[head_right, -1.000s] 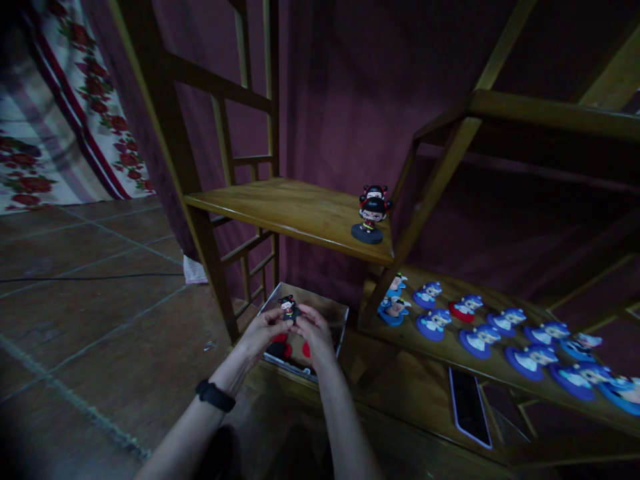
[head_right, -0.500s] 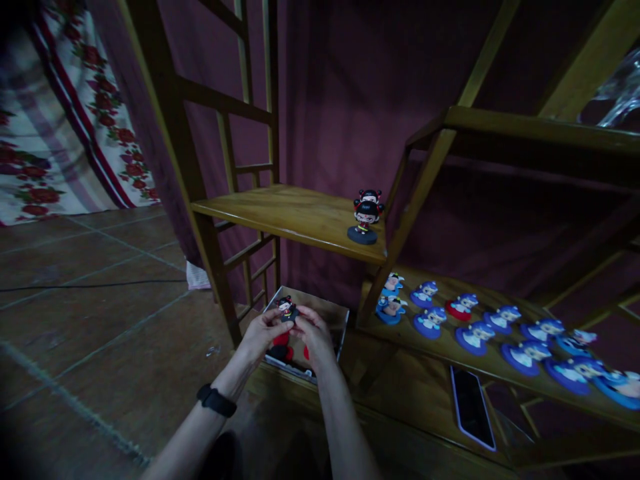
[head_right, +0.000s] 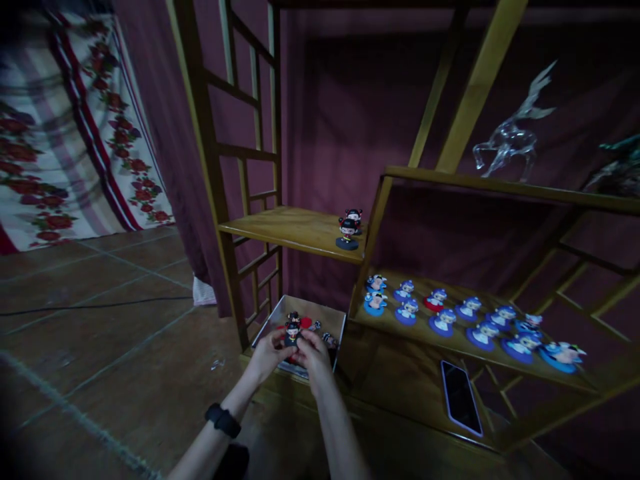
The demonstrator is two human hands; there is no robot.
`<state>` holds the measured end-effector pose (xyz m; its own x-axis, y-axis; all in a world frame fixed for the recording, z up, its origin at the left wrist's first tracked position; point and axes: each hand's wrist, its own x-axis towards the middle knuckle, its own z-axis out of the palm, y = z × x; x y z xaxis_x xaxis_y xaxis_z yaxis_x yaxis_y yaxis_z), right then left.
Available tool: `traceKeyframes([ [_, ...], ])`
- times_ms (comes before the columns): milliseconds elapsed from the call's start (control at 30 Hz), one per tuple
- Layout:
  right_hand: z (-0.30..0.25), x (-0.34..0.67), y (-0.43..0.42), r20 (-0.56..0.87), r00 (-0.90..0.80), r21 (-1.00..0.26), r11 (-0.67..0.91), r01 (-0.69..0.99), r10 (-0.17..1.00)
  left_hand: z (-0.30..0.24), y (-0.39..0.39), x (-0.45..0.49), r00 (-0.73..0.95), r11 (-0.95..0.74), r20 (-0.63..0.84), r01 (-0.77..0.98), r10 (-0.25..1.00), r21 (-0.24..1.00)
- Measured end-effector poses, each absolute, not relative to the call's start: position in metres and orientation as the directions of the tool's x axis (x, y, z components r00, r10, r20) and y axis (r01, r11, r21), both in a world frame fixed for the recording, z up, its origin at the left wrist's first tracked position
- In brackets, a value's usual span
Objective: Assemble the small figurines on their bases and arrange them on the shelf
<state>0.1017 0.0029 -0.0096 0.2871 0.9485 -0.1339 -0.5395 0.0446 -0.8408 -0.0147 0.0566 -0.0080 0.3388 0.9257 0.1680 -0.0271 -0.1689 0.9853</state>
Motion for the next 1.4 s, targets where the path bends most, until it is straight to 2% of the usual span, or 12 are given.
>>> traceKeyframes([
  [233,-0.039,0.097,-0.042,-0.073,0.298,-0.852,0.096,-0.515,0.952,-0.026,0.014,-0.019,0.487,-0.087,0.126,-0.103,0.864,0.991],
  [433,-0.050,0.088,-0.068,-0.138,0.319,-0.855,0.049,-0.516,0.938,-0.030,-0.015,-0.035,0.580,0.119,-0.010,-0.150,0.814,0.982],
  [533,-0.054,0.085,-0.077,-0.154,0.302,-0.856,0.027,-0.517,0.941,-0.029,-0.026,-0.041,0.546,0.245,-0.133,-0.137,0.827,0.960],
  [600,-0.057,0.083,-0.082,-0.149,0.293,-0.861,0.022,-0.509,0.944,-0.030,-0.033,-0.044,0.505,0.273,-0.165,-0.147,0.847,0.951],
  [933,-0.043,0.074,-0.106,-0.171,0.272,-0.900,-0.038,-0.433,0.947,-0.039,-0.057,-0.052,0.448,0.296,-0.166,-0.238,0.879,0.925],
  [1067,-0.036,0.066,-0.108,-0.217,0.261,-0.877,-0.070,-0.476,0.941,-0.039,-0.061,-0.055,0.393,0.354,-0.211,-0.338,0.895,0.872],
  [1200,-0.036,0.059,-0.110,-0.169,0.253,-0.846,-0.008,-0.533,0.953,-0.038,-0.065,-0.058,0.352,0.377,-0.236,-0.418,0.906,0.826],
  [1400,-0.038,0.058,-0.113,-0.201,0.250,-0.816,-0.021,-0.577,0.947,-0.039,-0.066,-0.059,0.340,0.403,-0.265,-0.448,0.902,0.798],
])
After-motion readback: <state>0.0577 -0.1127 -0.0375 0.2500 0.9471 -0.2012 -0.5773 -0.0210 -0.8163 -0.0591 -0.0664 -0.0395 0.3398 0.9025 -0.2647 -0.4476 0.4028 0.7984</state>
